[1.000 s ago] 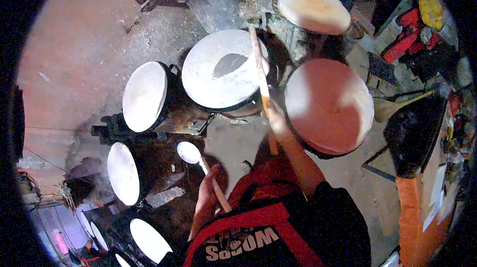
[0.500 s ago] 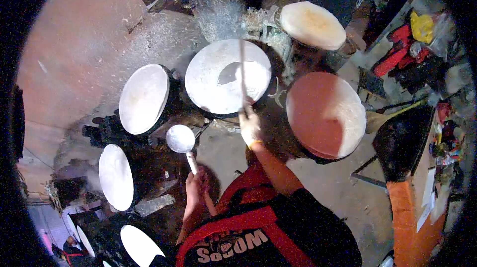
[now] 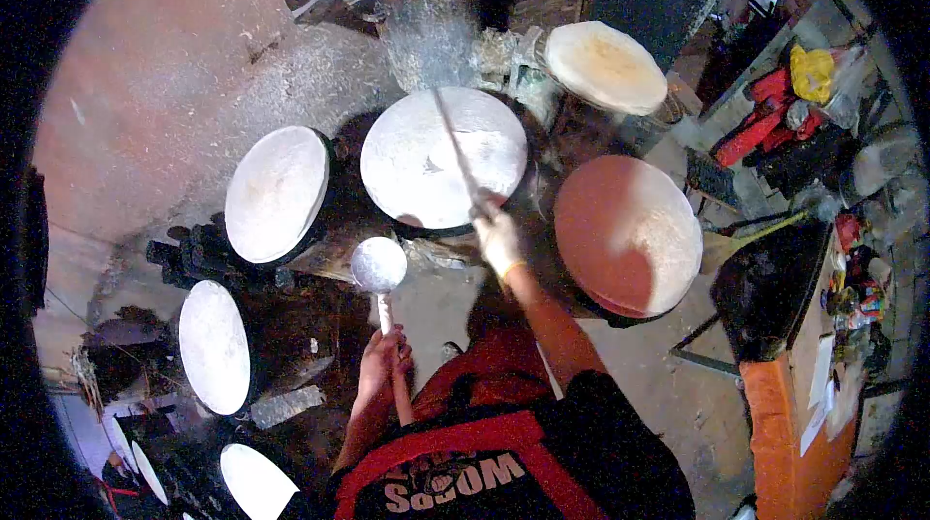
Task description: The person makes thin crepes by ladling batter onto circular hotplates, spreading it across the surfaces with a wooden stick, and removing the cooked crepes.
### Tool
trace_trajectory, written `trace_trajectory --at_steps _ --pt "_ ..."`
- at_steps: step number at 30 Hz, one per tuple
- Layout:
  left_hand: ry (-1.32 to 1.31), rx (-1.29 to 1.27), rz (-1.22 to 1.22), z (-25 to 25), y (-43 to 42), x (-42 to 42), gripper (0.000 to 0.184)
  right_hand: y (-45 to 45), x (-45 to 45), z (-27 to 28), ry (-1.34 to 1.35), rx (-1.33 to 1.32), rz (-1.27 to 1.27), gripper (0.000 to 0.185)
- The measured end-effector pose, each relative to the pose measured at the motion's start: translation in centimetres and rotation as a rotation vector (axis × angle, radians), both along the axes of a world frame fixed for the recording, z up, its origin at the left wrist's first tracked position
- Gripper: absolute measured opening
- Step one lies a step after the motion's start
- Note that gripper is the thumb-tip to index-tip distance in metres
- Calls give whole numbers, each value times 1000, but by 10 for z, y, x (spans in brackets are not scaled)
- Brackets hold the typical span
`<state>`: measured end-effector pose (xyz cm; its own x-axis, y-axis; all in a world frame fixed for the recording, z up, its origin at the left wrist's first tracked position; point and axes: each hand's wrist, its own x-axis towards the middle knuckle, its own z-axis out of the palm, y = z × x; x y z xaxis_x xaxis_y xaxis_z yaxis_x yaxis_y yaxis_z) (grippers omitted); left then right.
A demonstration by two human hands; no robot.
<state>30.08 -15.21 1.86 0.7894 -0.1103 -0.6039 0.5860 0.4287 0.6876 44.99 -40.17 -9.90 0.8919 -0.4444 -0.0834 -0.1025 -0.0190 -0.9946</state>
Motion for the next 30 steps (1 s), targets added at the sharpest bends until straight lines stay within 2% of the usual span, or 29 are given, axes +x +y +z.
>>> trace_trajectory --at_steps 3,5,8,10,12,13,15,16,17,18,19,20,23,25,26,27,29,30 --pt "-4 -27 -13 7 2 -1 26 -24 0 8 83 78 -15 34" --pt "-3 -28 -16 9 4 -4 27 -15 -18 -30 -33 -21 58 35" --pt "34 -24 -16 9 2 -6 29 11 -37 -11 -84 -308 295 36" --pt "41 -43 -44 14 0 -7 29 -9 -18 -22 -25 -222 251 34" --pt "49 -39 -71 16 -4 -4 29 -24 -2 0 -54 -156 101 31" --pt "52 -24 -81 15 -5 0 29 -34 -3 12 109 -185 111 36" --pt "59 5 -100 8 -6 11 27 -36 -22 13 29 -299 277 37" --pt "35 25 -134 -1 -4 21 27 -32 -45 20 -106 -349 340 37" --pt "12 46 -168 -8 -2 32 26 -28 -64 26 -133 -262 433 39" --pt "-61 118 -163 -4 -6 45 25 -23 -85 29 -38 -212 440 40" --pt "-104 143 -201 -17 -2 65 20 -21 -106 39 51 -215 422 40" --pt "-124 253 -241 -26 -3 88 13 -28 -125 24 12 -246 413 39" --pt "-243 308 -233 -33 -19 146 15 -21 -155 23 132 -166 118 39" --pt "-251 279 -230 -55 -30 178 7 -4 -152 27 225 -186 -28 38" --pt "-295 318 -278 -73 -36 190 7 6 -148 24 244 -173 -21 37" --pt "-231 304 -281 -53 -50 189 4 14 -145 19 263 -160 -14 37" --pt "-302 226 -240 -58 -71 186 6 35 -138 -19 62 -181 127 39" --pt "-253 198 -198 -51 -81 187 8 52 -128 -7 63 -22 182 38"
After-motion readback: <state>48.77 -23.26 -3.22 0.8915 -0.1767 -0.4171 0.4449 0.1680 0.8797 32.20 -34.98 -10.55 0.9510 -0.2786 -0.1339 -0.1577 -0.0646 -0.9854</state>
